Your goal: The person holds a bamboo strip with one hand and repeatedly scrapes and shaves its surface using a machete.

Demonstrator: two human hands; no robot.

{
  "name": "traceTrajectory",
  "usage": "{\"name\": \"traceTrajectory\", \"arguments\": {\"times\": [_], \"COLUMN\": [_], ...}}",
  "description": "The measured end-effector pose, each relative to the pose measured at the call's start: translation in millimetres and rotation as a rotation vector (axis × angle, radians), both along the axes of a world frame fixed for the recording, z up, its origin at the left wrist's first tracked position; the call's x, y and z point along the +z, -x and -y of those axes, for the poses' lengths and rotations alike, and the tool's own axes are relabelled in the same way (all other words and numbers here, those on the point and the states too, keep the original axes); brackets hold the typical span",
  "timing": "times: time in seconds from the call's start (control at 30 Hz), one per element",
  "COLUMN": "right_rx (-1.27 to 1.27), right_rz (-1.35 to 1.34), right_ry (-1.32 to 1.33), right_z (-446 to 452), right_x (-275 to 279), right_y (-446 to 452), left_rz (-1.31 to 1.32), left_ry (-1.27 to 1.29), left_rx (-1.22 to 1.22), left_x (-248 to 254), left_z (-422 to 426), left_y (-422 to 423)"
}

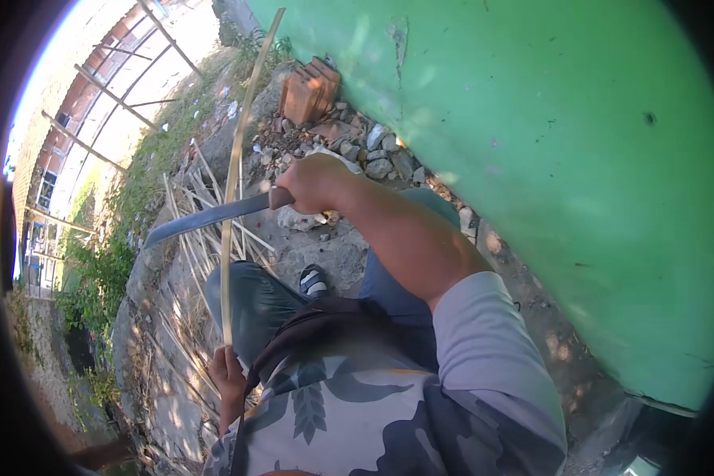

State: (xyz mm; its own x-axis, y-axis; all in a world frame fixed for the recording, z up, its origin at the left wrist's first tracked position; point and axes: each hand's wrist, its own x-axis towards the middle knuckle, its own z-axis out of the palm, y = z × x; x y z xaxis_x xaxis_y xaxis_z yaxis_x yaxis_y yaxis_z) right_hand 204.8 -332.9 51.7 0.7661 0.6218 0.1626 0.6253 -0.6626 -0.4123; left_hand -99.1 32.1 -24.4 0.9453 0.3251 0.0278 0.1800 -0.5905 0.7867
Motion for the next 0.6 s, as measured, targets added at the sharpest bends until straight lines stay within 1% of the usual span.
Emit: {"name": "traceTrajectory", "arguments": {"times": [0.03,0.13,0.2,0.23,0.27,0.3,0.37,0.43,0.47,0.57,0.6], "right_rx": [0.056,0.139,0.19,0.148,0.111,0.076,-0.046,-0.12,-0.099,-0.022,0.023], "right_rz": [0.002,0.042,0.088,0.077,0.06,0.042,-0.018,-0.028,-0.029,-0.036,-0.047], "right_ry": [0.016,0.141,0.162,0.167,0.169,0.173,0.153,0.172,0.177,0.167,0.147], "right_z": [-4.5,-14.6,-18.0,-17.1,-12.2,-7.2,0.0,-1.0,-2.5,-11.1,-14.1], "right_x": [-1.2,2.0,6.0,4.6,-0.1,-3.6,-7.1,-10.9,-13.1,-12.4,-6.0], "right_y": [3.2,6.3,6.1,3.2,-2.0,-7.0,-12.0,-12.9,-11.5,-5.7,0.9], "left_rz": [-0.051,0.05,0.03,0.014,0.037,0.023,-0.012,-0.07,-0.081,-0.083,-0.107], "left_ry": [0.078,-0.086,-0.065,-0.057,-0.139,-0.163,-0.209,-0.189,-0.207,-0.191,-0.208], "left_rx": [0.032,-0.022,-0.033,-0.03,-0.041,-0.042,-0.043,-0.031,-0.021,-0.017,-0.013], "left_x": [1.6,-3.0,-8.6,-14.1,-31.9,-35.0,-30.8,-23.8,-17.6,-19.8,-4.9], "left_z": [1.5,6.2,9.2,7.2,-3.3,-5.8,-6.1,-7.7,-5.1,-8.0,3.4], "left_y": [8.9,22.9,27.9,33.4,39.4,42.4,38.3,37.0,36.1,35.1,29.9]}}
